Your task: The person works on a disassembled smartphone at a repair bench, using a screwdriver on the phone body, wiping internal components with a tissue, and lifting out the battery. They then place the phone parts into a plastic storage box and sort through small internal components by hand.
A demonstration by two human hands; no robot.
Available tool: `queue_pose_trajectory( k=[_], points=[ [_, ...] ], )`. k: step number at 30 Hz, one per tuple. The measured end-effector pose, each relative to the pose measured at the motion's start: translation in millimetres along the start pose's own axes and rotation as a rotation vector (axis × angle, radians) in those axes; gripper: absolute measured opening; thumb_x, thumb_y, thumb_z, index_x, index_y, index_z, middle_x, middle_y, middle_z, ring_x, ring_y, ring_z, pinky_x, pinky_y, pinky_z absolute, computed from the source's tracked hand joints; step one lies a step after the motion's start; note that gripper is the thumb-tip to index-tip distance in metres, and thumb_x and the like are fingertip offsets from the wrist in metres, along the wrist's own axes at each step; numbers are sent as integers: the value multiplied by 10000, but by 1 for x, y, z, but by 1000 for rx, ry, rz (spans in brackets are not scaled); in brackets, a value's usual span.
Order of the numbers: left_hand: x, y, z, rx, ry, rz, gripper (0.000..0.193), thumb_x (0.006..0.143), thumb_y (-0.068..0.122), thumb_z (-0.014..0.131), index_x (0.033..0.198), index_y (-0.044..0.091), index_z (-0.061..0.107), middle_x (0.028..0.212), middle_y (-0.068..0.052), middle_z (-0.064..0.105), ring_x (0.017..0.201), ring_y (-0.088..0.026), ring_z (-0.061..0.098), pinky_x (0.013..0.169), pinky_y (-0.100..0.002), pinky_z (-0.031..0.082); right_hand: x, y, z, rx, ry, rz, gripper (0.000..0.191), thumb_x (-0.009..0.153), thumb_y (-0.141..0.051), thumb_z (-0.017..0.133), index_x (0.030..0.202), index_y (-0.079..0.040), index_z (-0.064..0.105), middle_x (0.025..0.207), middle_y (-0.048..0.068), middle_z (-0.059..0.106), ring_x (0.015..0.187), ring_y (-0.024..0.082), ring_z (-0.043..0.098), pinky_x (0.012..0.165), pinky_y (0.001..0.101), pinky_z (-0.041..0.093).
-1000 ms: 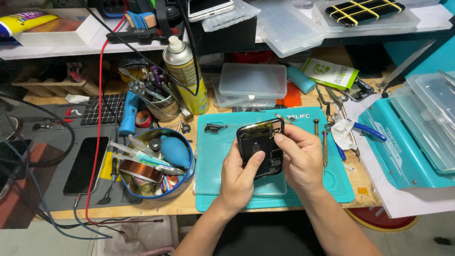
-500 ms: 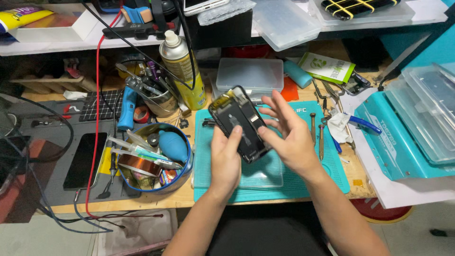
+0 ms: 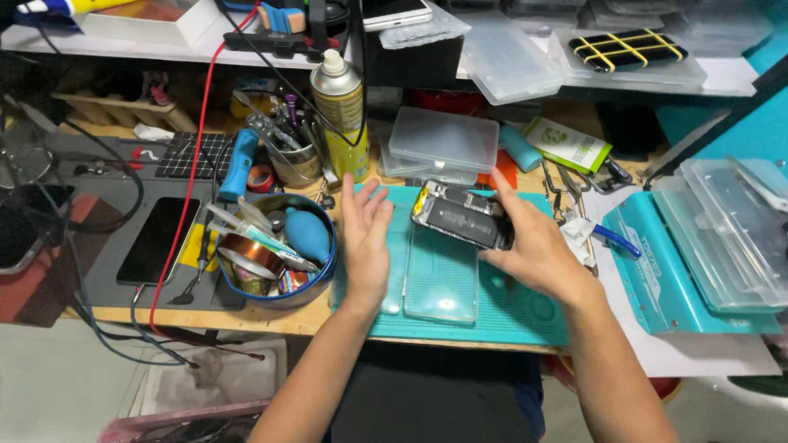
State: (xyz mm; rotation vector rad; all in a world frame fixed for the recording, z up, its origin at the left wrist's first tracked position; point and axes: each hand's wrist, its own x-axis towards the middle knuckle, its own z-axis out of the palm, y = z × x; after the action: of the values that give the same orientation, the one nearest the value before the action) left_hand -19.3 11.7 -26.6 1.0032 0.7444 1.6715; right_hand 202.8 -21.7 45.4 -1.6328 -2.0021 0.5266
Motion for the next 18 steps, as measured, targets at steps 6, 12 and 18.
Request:
queue_pose_trajectory(
  k=[6, 12, 18],
  points=[
    [17, -6, -27, 154, -112, 114, 579, 1017, 73, 590, 1542, -18, 365, 1383, -179, 581, 1300, -240, 565, 1119, -361, 453, -2, 2, 15, 47, -142, -66, 1195, 611, -100, 893, 1600, -203, 231, 1335, 187, 613, 1217, 345, 608, 1022, 415, 471],
    [12, 4, -37, 445, -174, 83, 506, 973, 54, 647, 1448, -14, 487, 1282, -149, 639, 1186, -211, 643, 1006, -326, 543, 1, 9, 2, 53, 36, 54, 1176, 598, -122, 908, 1595, -193, 288, 1313, 186, 634, 1172, 337, 643, 1012, 406, 486],
    [22, 13, -31, 694, -265, 141, 467, 931, 19, 629, 1389, -12, 538, 1230, -155, 671, 1112, -219, 696, 959, -327, 571, -4, 26, -31, 57, 224, 65, 1166, 591, -94, 898, 1605, -112, 323, 1304, 194, 656, 1183, 313, 660, 1013, 385, 486]
  ],
)
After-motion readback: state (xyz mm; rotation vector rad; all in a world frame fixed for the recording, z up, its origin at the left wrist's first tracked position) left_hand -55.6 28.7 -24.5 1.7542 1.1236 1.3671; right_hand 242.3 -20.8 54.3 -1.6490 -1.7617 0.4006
